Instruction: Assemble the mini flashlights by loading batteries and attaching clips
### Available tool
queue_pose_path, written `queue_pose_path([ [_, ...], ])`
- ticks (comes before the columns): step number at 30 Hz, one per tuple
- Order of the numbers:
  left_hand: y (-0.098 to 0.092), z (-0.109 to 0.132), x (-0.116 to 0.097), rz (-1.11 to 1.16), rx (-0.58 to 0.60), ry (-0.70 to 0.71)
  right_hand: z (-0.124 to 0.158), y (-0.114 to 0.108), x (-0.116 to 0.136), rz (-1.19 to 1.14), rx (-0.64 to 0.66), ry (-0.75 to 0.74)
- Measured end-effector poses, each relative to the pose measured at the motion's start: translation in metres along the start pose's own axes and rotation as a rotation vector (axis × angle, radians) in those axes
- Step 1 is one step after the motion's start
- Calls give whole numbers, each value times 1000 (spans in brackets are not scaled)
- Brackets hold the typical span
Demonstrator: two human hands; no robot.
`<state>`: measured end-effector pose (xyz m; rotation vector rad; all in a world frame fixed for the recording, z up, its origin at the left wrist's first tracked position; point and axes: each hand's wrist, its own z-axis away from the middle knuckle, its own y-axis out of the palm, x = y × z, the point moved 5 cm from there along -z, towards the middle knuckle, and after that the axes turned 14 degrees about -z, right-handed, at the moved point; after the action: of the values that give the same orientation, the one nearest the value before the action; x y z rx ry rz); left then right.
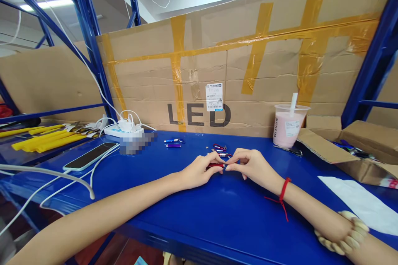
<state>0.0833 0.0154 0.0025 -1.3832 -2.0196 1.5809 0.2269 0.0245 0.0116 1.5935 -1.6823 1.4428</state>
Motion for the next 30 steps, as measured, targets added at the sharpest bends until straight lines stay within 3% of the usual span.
queue_pose_path([
  [9,1,0,1,15,-15,44,-2,0,-8,-27,29,16],
  [19,-5,0,-3,-127,20,-84,-1,0,2,-23,-16,27],
  [30,-6,0,-2,-109,-36,-68,-2,0,-2,-39,-10,21],
])
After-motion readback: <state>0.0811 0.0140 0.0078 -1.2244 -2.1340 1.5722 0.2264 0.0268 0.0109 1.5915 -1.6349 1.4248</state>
